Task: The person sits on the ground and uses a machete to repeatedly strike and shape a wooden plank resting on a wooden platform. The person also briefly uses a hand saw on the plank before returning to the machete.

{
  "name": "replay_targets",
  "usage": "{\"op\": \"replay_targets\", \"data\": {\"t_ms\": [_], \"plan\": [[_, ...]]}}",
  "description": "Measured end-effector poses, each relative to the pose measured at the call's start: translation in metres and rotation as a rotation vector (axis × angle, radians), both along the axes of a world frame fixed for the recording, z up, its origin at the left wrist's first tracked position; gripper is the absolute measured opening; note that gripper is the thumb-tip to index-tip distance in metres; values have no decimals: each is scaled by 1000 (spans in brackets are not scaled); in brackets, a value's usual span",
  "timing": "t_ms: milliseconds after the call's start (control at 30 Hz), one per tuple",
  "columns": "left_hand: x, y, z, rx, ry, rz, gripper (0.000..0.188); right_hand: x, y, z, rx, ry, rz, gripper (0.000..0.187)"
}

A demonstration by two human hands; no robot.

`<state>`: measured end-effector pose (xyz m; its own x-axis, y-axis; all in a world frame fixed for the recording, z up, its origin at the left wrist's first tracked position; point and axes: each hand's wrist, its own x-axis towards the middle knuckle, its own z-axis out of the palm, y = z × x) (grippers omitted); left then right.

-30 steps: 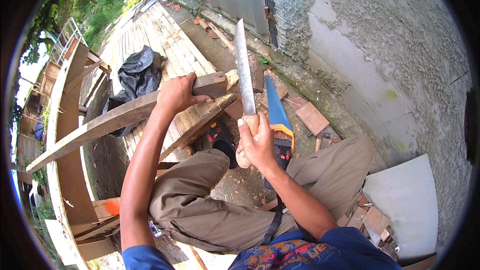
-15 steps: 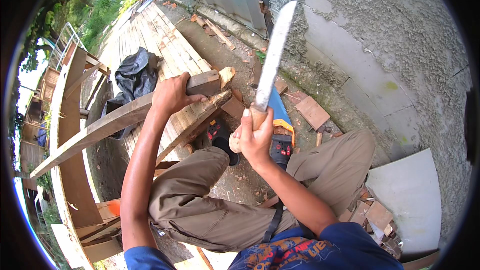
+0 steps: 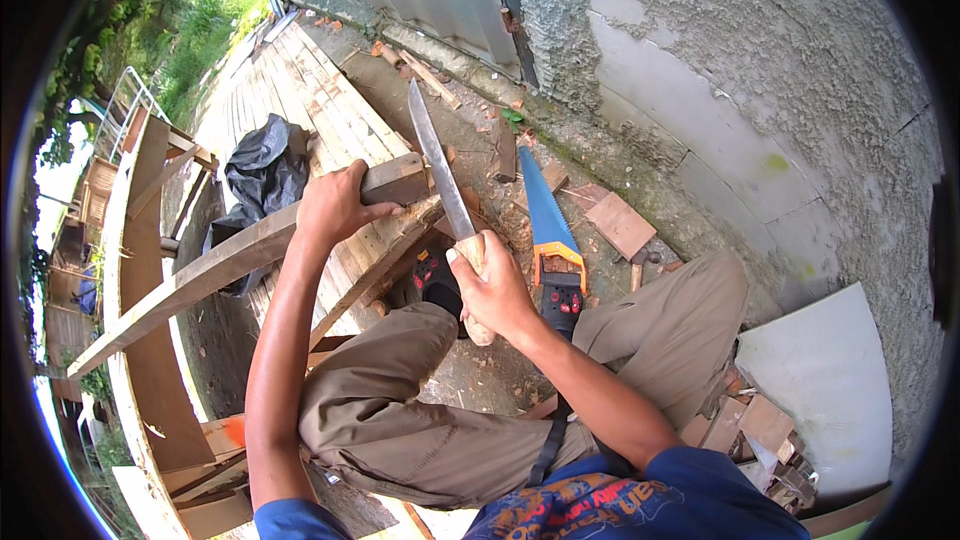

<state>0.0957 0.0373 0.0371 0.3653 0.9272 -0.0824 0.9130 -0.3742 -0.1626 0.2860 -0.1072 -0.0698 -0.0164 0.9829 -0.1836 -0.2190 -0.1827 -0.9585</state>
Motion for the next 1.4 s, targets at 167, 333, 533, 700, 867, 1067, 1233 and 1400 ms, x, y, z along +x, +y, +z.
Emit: {"op": "replay_targets", "data": {"t_ms": [167, 333, 533, 700, 867, 1067, 1233, 1400], "plan": [[5, 2, -1, 17, 14, -13, 72, -13, 11, -10, 317, -10, -470, 22], [1, 0, -1, 19, -12, -11, 75, 2, 0, 4, -49, 67, 19, 20], [7, 1, -1, 35, 17, 17, 73, -2, 11, 5, 248, 67, -488, 22], [4, -3, -1, 14, -11, 44, 79, -3, 2, -14, 184, -210, -140, 24], [9, -4, -6, 66, 10, 36, 78, -6, 10, -19, 257, -161, -423, 26], [0, -8, -9, 109, -7, 25, 71, 5, -8, 8, 142, -174, -147, 28], [1, -15, -19, 208, -36, -60, 68, -7, -5, -10, 261, -83, -435, 28], [-5, -24, -19, 267, -55, -111, 63, 2, -17, -2, 146, -207, -69, 29]]}}
